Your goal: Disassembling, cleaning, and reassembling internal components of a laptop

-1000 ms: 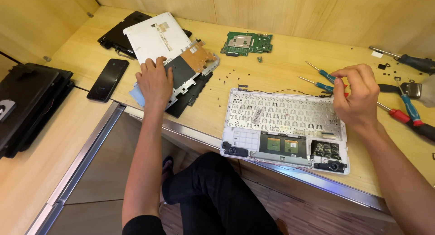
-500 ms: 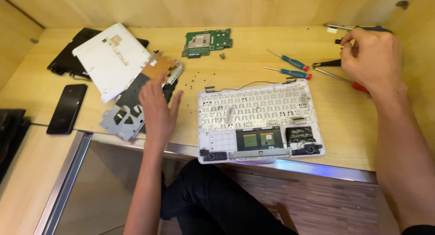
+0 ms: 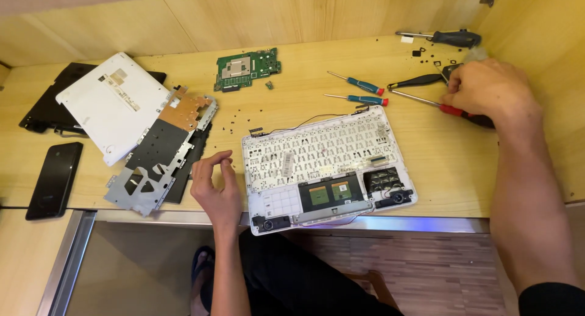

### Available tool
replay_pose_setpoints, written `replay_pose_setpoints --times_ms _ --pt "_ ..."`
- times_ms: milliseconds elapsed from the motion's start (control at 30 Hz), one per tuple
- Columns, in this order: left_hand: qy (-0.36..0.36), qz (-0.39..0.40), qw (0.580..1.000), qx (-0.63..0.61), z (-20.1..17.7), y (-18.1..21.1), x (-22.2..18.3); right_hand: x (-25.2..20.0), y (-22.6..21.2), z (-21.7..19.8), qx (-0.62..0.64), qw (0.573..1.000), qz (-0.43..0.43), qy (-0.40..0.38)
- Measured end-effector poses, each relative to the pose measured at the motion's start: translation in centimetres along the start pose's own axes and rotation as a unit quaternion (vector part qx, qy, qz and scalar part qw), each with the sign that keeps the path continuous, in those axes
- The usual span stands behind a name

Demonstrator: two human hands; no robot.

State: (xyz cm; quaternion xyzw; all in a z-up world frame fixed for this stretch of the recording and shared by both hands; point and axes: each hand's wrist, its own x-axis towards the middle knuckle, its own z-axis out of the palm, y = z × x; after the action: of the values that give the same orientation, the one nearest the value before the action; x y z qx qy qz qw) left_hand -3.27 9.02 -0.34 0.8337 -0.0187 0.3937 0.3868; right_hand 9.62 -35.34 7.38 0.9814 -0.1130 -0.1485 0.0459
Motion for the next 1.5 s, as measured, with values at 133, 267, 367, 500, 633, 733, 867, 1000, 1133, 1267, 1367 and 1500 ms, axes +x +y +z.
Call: replay_pose_setpoints --times_ms 133,267,367,500,633,733,867,1000,1133,1267,1367,1500 --pt "-0.037 -0.01 0.999 0.004 0.2 -0.5 -0.1 -0.9 -1.0 -0.1 -0.02 0.997 -0.013 -0.067" --pt "-0.062 -0.024 0.998 -0.011 0.0 -0.5 -0.1 -1.0 -1.1 0.0 -0.039 0.998 -0.037 -0.026" --pt "-0.078 -0.031 0.996 -0.019 -0.2 0.0 0.2 1.7 1.5 2.1 -0.031 0.985 -0.167 0.035" --pt "-0.087 -0.012 0.996 -0.006 -0.1 -0.1 0.0 3.2 2.9 3.3 0.103 0.913 -0.384 0.09" --pt "-0.096 0.021 0.995 0.011 0.0 -0.5 -0.3 -2.4 -1.0 -0.8 0.113 0.964 -0.235 -0.057" --pt "-0.1 0.026 0.995 0.006 0.1 -0.4 -0.2 -2.2 -1.1 -0.2 0.28 0.921 -0.252 -0.097" --pt "-0.07 0.068 0.995 0.0 0.7 -0.5 -0.1 -3.0 -2.3 0.4 0.421 0.82 -0.383 -0.063" --pt "-0.104 0.187 0.976 0.048 1.1 3.0 -0.6 -6.9 -6.6 -1.1 0.314 0.788 -0.529 -0.027" --pt "-0.165 0.301 0.929 0.136 0.2 7.5 1.5 -10.1 -11.1 -4.6 0.142 0.82 -0.554 0.006" --pt "-0.341 0.206 0.916 0.037 -0.1 6.9 2.3 -11.5 -11.5 -8.5 0.0 0.875 -0.479 -0.064" --pt "-0.379 0.113 0.913 -0.104 -0.4 6.2 2.5 -12.9 -11.9 -9.8 0.211 0.843 -0.489 -0.071" --pt "-0.364 0.0 0.901 -0.237 0.1 6.0 2.2 -15.2 -14.6 -8.4 0.521 0.73 -0.437 -0.068"
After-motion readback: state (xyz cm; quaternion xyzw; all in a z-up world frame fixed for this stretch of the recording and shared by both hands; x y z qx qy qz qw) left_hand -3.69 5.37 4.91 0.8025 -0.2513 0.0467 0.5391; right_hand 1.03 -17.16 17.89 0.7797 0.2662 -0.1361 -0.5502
